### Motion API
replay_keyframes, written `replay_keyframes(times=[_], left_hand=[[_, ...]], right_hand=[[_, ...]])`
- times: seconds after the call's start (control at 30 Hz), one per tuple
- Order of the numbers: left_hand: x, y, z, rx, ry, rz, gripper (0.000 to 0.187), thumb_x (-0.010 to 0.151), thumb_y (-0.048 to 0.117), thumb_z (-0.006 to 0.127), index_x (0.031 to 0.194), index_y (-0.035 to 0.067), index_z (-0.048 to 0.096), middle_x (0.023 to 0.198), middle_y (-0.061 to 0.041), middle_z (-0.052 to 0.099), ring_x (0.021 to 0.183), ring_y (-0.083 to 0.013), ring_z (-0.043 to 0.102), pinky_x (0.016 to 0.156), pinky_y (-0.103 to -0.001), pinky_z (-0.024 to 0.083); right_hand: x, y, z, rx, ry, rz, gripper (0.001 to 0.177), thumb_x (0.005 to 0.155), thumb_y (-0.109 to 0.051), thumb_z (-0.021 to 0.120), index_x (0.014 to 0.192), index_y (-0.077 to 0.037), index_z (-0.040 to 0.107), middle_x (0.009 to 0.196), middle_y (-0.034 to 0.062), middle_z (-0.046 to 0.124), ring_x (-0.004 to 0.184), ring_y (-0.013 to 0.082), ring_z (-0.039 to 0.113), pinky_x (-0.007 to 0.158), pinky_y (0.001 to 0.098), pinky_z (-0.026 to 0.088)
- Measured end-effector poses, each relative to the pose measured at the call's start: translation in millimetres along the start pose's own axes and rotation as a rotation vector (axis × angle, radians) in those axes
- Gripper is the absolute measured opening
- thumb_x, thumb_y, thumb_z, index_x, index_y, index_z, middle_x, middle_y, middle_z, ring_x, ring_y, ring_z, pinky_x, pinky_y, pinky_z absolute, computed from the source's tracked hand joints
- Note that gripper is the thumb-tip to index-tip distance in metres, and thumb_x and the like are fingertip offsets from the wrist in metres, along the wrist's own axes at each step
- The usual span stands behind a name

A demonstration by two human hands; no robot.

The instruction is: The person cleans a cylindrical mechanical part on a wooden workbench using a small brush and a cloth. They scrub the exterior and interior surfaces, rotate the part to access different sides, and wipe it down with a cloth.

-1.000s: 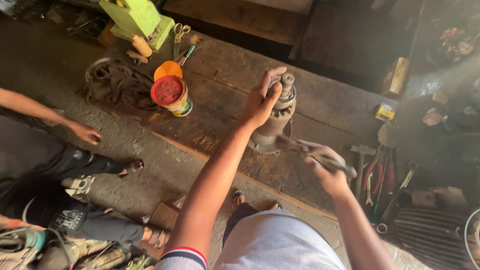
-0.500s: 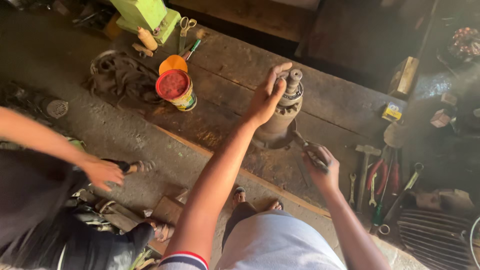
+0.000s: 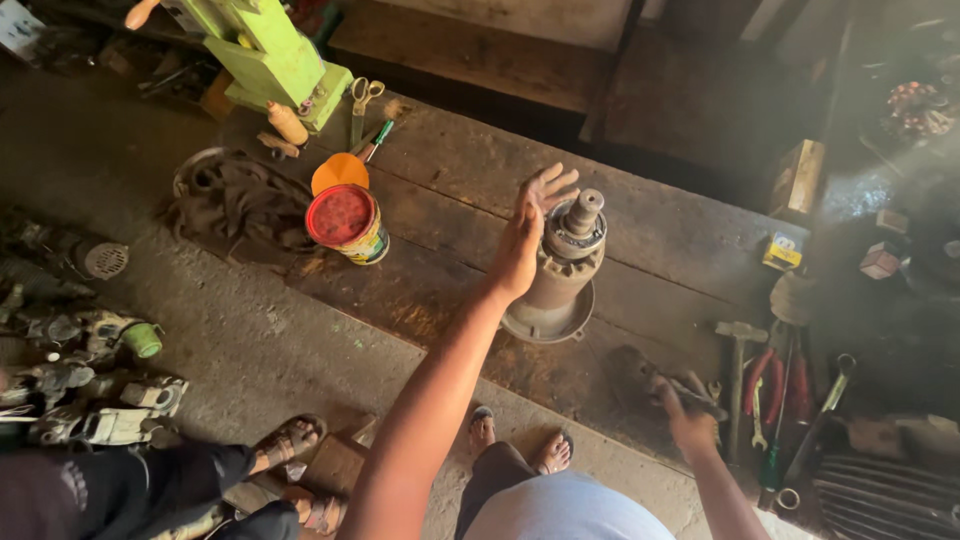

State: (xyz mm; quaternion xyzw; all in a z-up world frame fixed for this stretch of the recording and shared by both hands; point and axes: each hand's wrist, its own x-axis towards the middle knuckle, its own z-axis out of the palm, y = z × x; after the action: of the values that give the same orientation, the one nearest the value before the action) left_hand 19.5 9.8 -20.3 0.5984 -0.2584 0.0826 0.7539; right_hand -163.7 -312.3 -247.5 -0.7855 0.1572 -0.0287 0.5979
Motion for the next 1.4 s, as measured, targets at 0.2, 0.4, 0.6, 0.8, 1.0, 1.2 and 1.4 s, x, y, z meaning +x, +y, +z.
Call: replay_keyframes(times=[0.2,0.4,0.6,0.8,1.0,1.2,1.4], left_hand=[[4,13,-6,0.019,-0.080,-0.030,0.090,0.105,0.074,0.030,0.163,0.005,0.024,0.160,-0.023,0.045,0.146,-0.0344,0.052,0.125,-0.048,0.038],[18,29,-18,0.142,-0.080,-0.016,0.092,0.105,0.077,0.027,0.162,0.006,0.029,0.162,-0.020,0.048,0.153,-0.0329,0.046,0.128,-0.049,0.033],[17,22,-23,0.171,-0.115,-0.027,0.087,0.108,0.074,0.024,0.162,0.006,0.031,0.162,-0.017,0.049,0.154,-0.0303,0.046,0.131,-0.048,0.031],[-15,-15,-38,0.191,0.071,-0.059,0.072,0.113,0.060,0.030,0.154,0.002,0.039,0.155,-0.019,0.052,0.150,-0.0303,0.047,0.129,-0.044,0.032],[-61,-26,-64,0.220,0.135,-0.200,0.066,0.111,0.053,0.037,0.149,-0.001,0.045,0.148,-0.019,0.057,0.141,-0.0297,0.052,0.121,-0.041,0.037],[-75,-22,-78,0.244,0.088,-0.201,0.069,0.111,0.056,0.038,0.151,-0.001,0.042,0.150,-0.018,0.055,0.141,-0.0304,0.052,0.121,-0.043,0.037],[-74,-20,-86,0.320,0.032,-0.135,0.067,0.113,0.053,0.037,0.152,0.000,0.042,0.153,-0.019,0.054,0.144,-0.0320,0.050,0.122,-0.045,0.037]], right_hand=[[8,13,-2,0.161,0.046,0.102,0.037,0.096,-0.031,0.071,0.117,-0.001,0.064,0.098,0.0124,0.073,0.078,0.0195,0.072,0.070,0.0335,0.056],[2,2,2,0.147,0.080,0.077,0.032,0.096,-0.027,0.072,0.114,-0.002,0.065,0.094,0.0102,0.072,0.076,0.0175,0.070,0.066,0.0317,0.056],[-2,4,7,0.195,0.097,0.062,0.027,0.096,-0.024,0.071,0.111,-0.002,0.064,0.093,0.0077,0.071,0.075,0.0159,0.068,0.063,0.0309,0.055],[3,4,8,0.208,0.139,0.109,0.025,0.096,-0.022,0.072,0.107,-0.001,0.065,0.087,0.0103,0.071,0.070,0.0175,0.068,0.062,0.0313,0.055],[4,13,11,0.230,0.171,0.114,0.026,0.096,-0.023,0.072,0.108,-0.002,0.065,0.086,0.0090,0.070,0.070,0.0171,0.068,0.061,0.0316,0.055],[2,26,13,0.222,0.202,0.115,0.029,0.096,-0.024,0.074,0.112,-0.002,0.066,0.087,0.0096,0.070,0.069,0.0170,0.068,0.061,0.0309,0.055],[0,28,9,0.210,0.241,0.151,0.029,0.096,-0.024,0.075,0.113,-0.002,0.066,0.091,0.0085,0.070,0.072,0.0167,0.068,0.062,0.0313,0.054]])
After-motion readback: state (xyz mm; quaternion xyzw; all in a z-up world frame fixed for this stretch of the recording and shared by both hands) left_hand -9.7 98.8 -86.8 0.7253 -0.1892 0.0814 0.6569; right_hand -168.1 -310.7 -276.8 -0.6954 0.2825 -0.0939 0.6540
